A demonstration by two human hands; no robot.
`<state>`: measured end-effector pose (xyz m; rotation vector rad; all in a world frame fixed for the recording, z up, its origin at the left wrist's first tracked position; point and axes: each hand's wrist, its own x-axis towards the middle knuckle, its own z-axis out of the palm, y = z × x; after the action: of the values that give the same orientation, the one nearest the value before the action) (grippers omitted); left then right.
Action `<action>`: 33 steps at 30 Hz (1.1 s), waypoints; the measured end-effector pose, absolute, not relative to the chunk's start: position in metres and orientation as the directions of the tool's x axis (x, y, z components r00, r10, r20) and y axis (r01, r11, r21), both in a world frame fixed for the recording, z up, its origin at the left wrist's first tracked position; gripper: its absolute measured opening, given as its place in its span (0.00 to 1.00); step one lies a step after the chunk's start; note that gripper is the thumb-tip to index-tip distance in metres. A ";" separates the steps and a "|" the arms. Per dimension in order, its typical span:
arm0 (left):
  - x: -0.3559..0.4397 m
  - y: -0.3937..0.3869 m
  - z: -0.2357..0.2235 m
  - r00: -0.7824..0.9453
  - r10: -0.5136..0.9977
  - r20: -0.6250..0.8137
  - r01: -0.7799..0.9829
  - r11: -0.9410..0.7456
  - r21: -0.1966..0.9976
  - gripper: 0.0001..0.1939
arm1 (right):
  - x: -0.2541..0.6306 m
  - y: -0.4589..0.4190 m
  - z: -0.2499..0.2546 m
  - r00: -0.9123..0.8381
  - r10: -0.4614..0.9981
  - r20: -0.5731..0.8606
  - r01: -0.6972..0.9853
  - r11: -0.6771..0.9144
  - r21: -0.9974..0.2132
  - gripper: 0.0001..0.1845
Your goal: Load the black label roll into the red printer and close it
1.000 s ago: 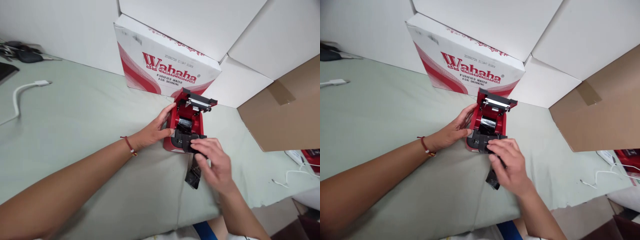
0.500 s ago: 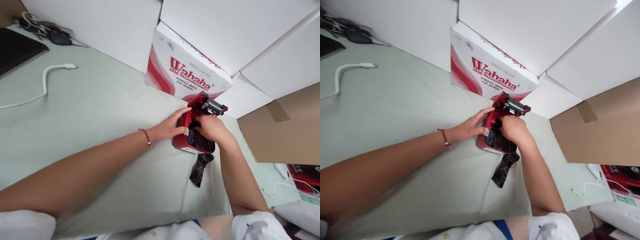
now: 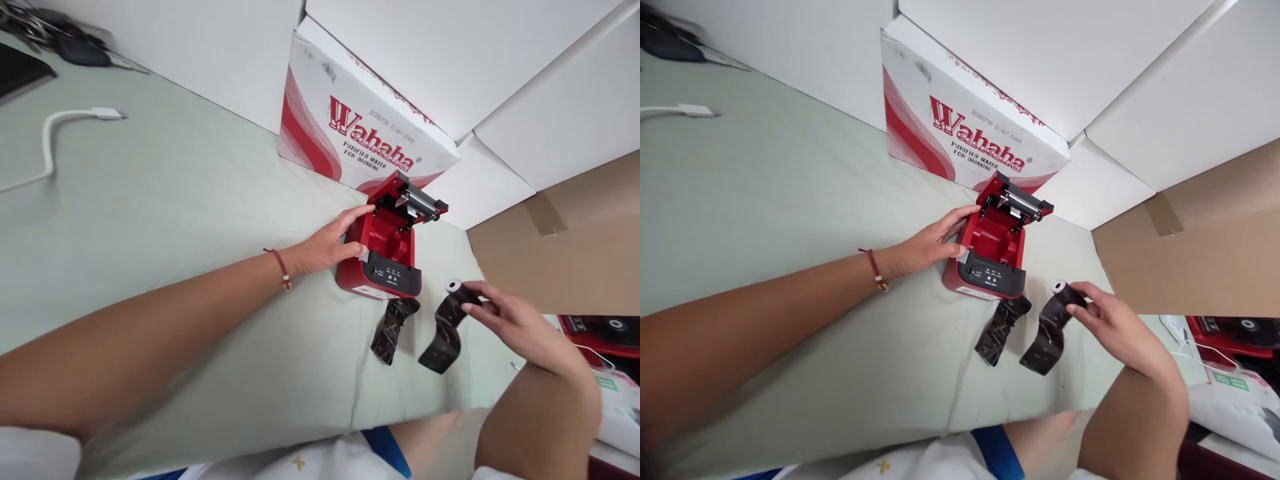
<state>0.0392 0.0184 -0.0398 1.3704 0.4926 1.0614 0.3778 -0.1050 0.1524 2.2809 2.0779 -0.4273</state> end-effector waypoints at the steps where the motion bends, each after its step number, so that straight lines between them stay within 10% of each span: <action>1: 0.040 0.019 -0.040 0.482 0.831 0.277 -0.324 -0.124 0.938 0.45 | 0.386 -0.107 0.144 0.086 0.954 -0.287 0.980 -0.133 -0.150 0.27; 7: 0.039 0.018 -0.038 0.503 0.833 0.228 -0.311 -0.071 0.948 0.47 | 0.377 -0.106 0.089 0.114 0.949 -0.294 0.962 -0.179 -0.204 0.27; 12: 0.038 0.018 -0.036 0.508 0.828 0.236 -0.303 -0.085 0.949 0.47 | 0.332 -0.099 0.063 -0.162 0.956 -0.247 0.944 0.076 -0.322 0.18; 19: 0.038 0.018 -0.033 0.510 0.827 0.237 -0.284 -0.098 0.954 0.46 | 0.310 -0.101 0.141 -0.522 0.804 -0.285 0.814 0.368 -0.450 0.15; 25: 0.038 0.016 -0.028 0.494 0.833 0.249 -0.261 -0.131 0.956 0.45 | 0.262 -0.050 0.156 -0.273 0.955 -0.112 0.961 0.265 -0.085 0.20; 33: 0.042 0.016 -0.027 0.467 0.840 0.275 -0.286 -0.151 0.946 0.50 | 0.211 0.003 0.123 -0.157 0.945 -0.288 0.944 0.229 0.238 0.19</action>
<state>0.0417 0.0159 -0.0274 1.3892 0.5315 1.0665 0.2109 0.0030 0.1230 1.7446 2.1375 0.0030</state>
